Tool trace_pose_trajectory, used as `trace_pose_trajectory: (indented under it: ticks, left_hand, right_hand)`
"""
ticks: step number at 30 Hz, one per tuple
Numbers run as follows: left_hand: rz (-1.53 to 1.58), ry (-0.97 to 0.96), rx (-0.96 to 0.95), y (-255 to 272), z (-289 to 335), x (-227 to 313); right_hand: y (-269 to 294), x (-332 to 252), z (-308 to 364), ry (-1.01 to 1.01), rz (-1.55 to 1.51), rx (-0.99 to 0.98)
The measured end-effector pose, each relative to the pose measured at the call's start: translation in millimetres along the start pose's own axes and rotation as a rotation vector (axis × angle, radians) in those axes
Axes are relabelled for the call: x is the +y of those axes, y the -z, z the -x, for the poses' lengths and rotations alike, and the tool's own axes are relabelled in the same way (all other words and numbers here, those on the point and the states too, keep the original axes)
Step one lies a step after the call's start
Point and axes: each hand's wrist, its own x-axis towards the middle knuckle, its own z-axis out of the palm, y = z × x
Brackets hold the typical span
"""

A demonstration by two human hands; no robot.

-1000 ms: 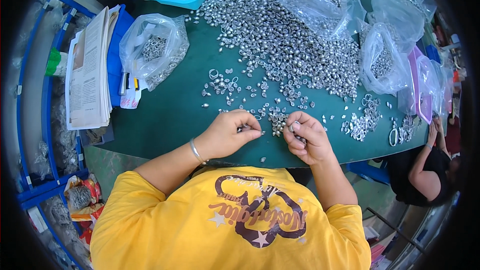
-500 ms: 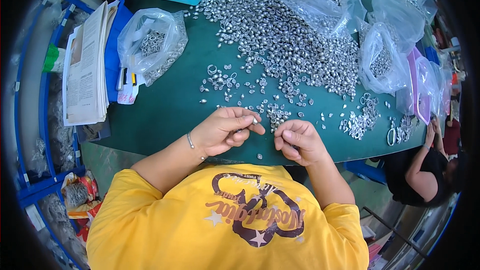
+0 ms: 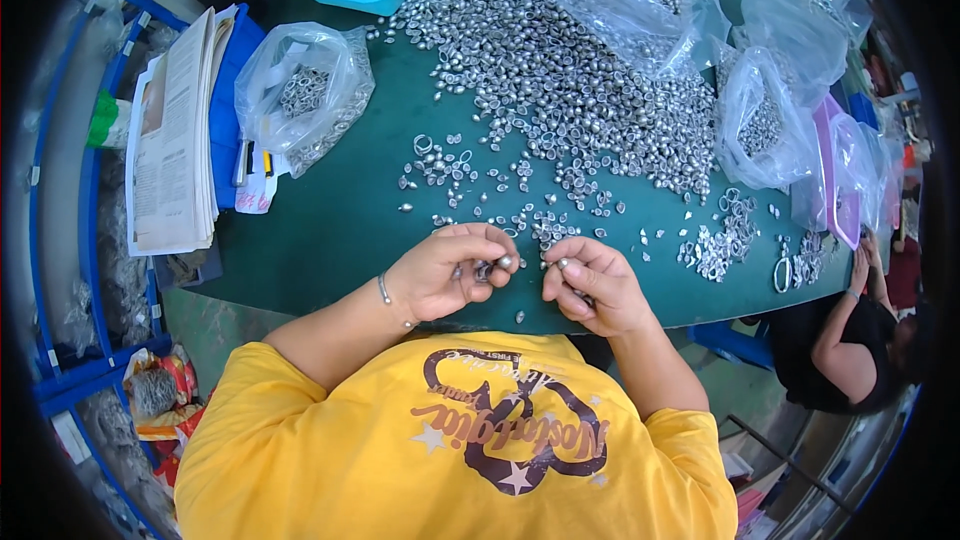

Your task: The person sorts through a pile of small metal parts on a table, picking them up one by one and placing them into different piles.

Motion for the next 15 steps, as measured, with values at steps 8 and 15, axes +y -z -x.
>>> trace_pose_trajectory:
  ticks: [8,15]
  left_hand:
    - [-1.637,-0.460,-0.082,-15.7,0.2,-9.1]
    - [-1.935,-0.561,-0.178,-4.7,-6.0,-24.3]
  right_hand:
    - [3.9,7.9,-1.3,0.128,0.182,-0.014]
    - [2.9,9.9,0.3,0.170,0.278,-0.018]
